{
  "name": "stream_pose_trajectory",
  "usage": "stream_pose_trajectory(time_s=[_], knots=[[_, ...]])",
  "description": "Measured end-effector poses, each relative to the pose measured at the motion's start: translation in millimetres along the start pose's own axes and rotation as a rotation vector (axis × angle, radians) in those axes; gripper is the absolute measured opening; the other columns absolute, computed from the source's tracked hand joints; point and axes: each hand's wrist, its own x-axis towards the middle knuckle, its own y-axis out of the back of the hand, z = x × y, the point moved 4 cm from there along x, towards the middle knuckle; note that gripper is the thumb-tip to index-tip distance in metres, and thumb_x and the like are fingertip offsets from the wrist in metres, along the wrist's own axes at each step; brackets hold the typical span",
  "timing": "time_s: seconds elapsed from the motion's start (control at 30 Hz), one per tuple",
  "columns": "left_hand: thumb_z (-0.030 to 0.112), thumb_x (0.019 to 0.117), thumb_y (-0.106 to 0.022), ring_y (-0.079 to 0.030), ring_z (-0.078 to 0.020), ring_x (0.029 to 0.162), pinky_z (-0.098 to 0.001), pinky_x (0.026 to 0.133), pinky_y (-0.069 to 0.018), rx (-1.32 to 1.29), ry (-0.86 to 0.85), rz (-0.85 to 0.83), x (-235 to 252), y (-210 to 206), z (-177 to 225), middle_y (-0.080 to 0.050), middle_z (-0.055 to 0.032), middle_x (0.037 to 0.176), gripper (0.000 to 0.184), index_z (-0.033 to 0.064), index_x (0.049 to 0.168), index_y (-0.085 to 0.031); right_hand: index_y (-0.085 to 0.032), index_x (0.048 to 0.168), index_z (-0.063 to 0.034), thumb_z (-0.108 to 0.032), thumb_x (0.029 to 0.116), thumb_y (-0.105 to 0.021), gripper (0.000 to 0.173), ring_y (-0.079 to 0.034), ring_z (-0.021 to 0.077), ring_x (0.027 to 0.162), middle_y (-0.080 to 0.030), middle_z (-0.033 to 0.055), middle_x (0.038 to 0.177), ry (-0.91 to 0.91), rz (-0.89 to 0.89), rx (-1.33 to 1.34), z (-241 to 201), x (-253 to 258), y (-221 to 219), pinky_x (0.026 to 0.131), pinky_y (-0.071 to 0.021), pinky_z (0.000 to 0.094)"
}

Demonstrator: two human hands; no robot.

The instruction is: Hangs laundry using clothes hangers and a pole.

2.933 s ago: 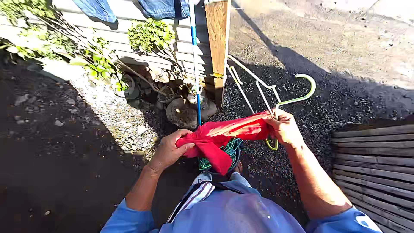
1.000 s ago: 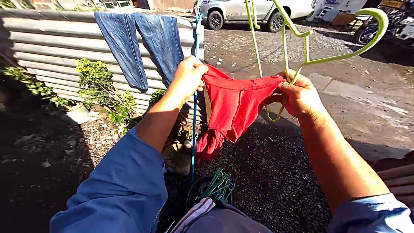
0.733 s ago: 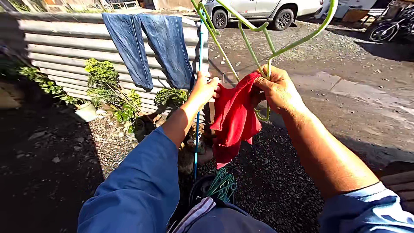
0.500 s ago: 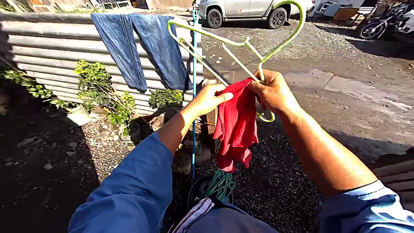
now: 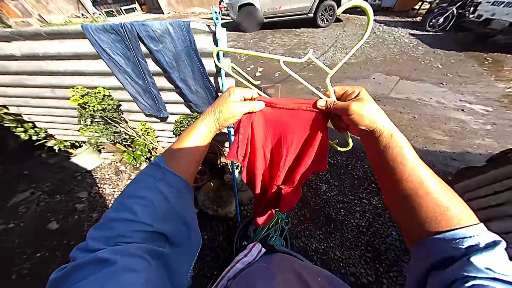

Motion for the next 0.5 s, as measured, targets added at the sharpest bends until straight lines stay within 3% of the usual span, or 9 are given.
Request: stream_pose_trajectory(time_s=[0.1, 0.17, 0.23, 0.3, 0.33, 0.4, 0.43, 0.5], knots=[[0.012, 0.1027, -0.055, -0.063, -0.0062, 0.068, -0.0245, 0.065, -0.0544, -0.191, 0.275, 0.024, -6, -15, 6, -0.067, -0.0006, 0.076, 0.021, 0.0064, 0.086, -0.066, -0.062, 0.087, -0.0098, -0.012, 0.0987, -0.066, 0.013, -0.037, 0.0016, 0.037, -0.053, -0.0045, 0.059, 0.007, 0.151, -0.125, 5, 4, -1, 0.033, -0.0342, 0.0190], [0.013, 0.1058, -0.050, -0.068, -0.0103, 0.076, -0.0278, 0.071, -0.0587, -0.455, 0.425, 0.161, -10, -28, 18, -0.071, -0.0050, 0.085, 0.022, 0.0024, 0.101, -0.068, -0.066, 0.100, -0.0062, -0.014, 0.0985, -0.068, 0.009, -0.040, 0.0018, 0.040, -0.057, -0.0021, 0.070, 0.022, 0.270, -0.176, 7, 4, -8, 0.036, -0.0376, 0.0195], [0.019, 0.1092, -0.045, -0.070, -0.0150, 0.084, -0.0327, 0.077, -0.0599, -0.669, 0.497, 0.264, -12, -37, 32, -0.070, -0.0081, 0.094, 0.026, 0.0018, 0.116, -0.063, -0.063, 0.098, -0.0089, -0.022, 0.1004, -0.066, 0.013, -0.039, 0.0023, 0.039, -0.056, -0.0034, 0.067, 0.025, 0.310, -0.065, 5, -3, -31, 0.035, -0.0374, 0.0196], [0.025, 0.1116, -0.039, -0.071, -0.0188, 0.096, -0.0379, 0.083, -0.0598, -0.775, 0.520, 0.294, -12, -41, 43, -0.069, -0.0097, 0.109, 0.032, 0.0056, 0.132, -0.054, -0.061, 0.100, -0.0125, -0.029, 0.1007, -0.065, 0.017, -0.038, 0.0023, 0.038, -0.059, -0.0031, 0.068, 0.012, 0.220, 0.085, 6, -15, -62, 0.034, -0.0376, 0.0192], [0.026, 0.1118, -0.038, -0.068, -0.0210, 0.102, -0.0404, 0.086, -0.0584, -0.817, 0.515, 0.306, -12, -40, 46, -0.066, -0.0104, 0.116, 0.034, 0.0073, 0.138, -0.049, -0.061, 0.101, -0.0137, -0.030, 0.0983, -0.068, 0.018, -0.039, 0.0028, 0.038, -0.056, -0.0029, 0.066, 0.008, 0.172, 0.119, 9, -19, -75, 0.034, -0.0382, 0.0191], [0.023, 0.1106, -0.038, -0.066, -0.0249, 0.110, -0.0448, 0.089, -0.0571, -0.868, 0.467, 0.350, -13, -36, 48, -0.063, -0.0122, 0.127, 0.036, 0.0092, 0.143, -0.045, -0.064, 0.102, -0.0102, -0.021, 0.0939, -0.074, 0.017, -0.042, 0.0034, 0.041, -0.057, -0.0017, 0.067, 0.055, 0.154, 0.097, 16, -16, -87, 0.037, -0.0396, 0.0195], [0.022, 0.1099, -0.038, -0.065, -0.0263, 0.111, -0.0470, 0.089, -0.0569, -0.868, 0.424, 0.387, -14, -33, 47, -0.061, -0.0129, 0.130, 0.038, 0.0096, 0.145, -0.044, -0.065, 0.098, -0.0086, -0.017, 0.0934, -0.074, 0.013, -0.042, 0.0032, 0.044, -0.057, -0.0027, 0.067, 0.090, 0.177, 0.075, 16, -12, -85, 0.040, -0.0393, 0.0202], [0.018, 0.1088, -0.036, -0.067, -0.0257, 0.104, -0.0457, 0.083, -0.0583, -0.794, 0.254, 0.490, -19, -31, 37, -0.061, -0.0131, 0.128, 0.039, 0.0079, 0.146, -0.046, -0.064, 0.092, -0.0093, -0.011, 0.0949, -0.071, 0.008, -0.042, 0.0019, 0.041, -0.056, -0.0050, 0.063, 0.138, 0.225, 0.070, 3, -5, -77, 0.038, -0.0393, 0.0195]])
